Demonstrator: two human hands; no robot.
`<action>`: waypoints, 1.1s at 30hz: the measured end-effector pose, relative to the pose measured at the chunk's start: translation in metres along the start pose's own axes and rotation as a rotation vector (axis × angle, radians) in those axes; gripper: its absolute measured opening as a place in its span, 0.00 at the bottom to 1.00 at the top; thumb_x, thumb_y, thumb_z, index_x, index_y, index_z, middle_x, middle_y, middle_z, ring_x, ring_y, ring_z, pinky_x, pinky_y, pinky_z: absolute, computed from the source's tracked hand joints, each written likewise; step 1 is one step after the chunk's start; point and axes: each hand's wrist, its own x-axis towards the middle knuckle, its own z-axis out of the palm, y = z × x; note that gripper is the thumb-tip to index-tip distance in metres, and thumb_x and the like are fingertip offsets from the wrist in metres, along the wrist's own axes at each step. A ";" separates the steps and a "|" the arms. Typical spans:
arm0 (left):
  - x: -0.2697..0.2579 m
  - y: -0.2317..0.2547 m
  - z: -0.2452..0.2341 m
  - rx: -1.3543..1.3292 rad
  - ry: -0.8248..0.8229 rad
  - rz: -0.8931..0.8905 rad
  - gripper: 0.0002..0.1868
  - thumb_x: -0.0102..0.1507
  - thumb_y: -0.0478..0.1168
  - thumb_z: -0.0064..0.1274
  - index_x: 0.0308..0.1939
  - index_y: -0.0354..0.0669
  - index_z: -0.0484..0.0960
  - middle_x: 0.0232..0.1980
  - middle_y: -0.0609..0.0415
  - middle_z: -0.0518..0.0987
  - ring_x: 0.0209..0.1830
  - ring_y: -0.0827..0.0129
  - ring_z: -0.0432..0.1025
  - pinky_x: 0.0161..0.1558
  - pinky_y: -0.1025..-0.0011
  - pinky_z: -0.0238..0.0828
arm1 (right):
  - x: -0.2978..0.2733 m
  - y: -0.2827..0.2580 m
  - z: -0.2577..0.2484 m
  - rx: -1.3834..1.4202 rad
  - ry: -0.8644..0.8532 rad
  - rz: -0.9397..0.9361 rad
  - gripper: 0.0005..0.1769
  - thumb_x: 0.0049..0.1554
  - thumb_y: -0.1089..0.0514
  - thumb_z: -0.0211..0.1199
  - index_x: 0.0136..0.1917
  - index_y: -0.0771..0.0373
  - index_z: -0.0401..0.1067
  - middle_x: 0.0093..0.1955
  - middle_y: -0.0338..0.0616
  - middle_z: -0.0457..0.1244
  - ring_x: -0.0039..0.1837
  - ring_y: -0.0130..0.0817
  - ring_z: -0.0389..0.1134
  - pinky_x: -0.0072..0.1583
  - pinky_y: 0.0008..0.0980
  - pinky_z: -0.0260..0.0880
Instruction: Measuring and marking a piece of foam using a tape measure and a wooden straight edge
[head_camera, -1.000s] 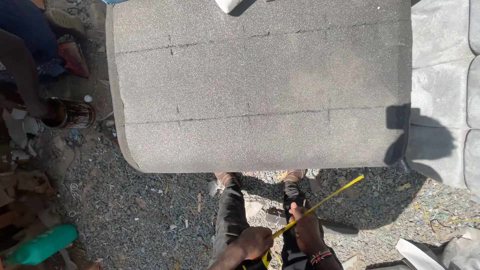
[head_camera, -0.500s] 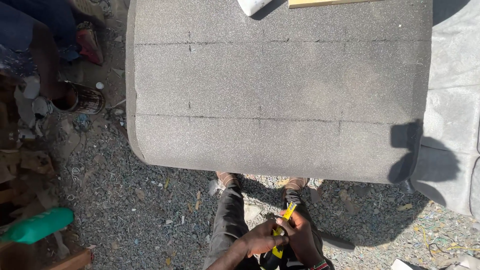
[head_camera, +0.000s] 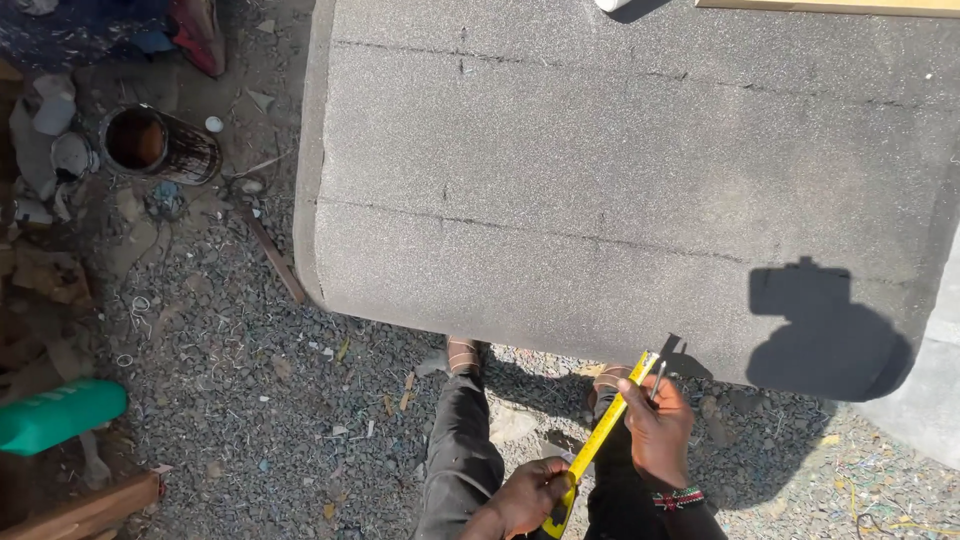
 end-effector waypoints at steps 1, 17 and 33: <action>0.001 -0.010 -0.013 0.154 0.045 -0.064 0.16 0.71 0.51 0.57 0.58 0.52 0.87 0.65 0.67 0.84 0.54 0.80 0.76 0.56 0.81 0.70 | 0.007 -0.009 0.013 -0.020 -0.042 -0.109 0.07 0.62 0.62 0.71 0.49 0.60 0.73 0.34 0.33 0.60 0.29 0.18 0.49 0.29 0.21 0.49; -0.088 0.150 -0.220 -0.082 0.581 0.264 0.10 0.71 0.43 0.59 0.41 0.50 0.95 0.42 0.59 0.87 0.41 0.72 0.78 0.44 0.71 0.75 | -0.081 0.021 0.287 -0.245 -0.613 0.168 0.21 0.65 0.43 0.62 0.61 0.60 0.75 0.55 0.40 0.68 0.61 0.30 0.68 0.62 0.32 0.70; -0.031 0.474 -0.327 0.000 0.698 0.594 0.17 0.78 0.46 0.50 0.38 0.47 0.89 0.34 0.61 0.77 0.34 0.72 0.60 0.38 0.70 0.58 | 0.001 0.026 0.162 -0.218 -0.523 0.404 0.10 0.58 0.62 0.67 0.53 0.65 0.76 0.49 0.52 0.77 0.45 0.35 0.68 0.47 0.35 0.65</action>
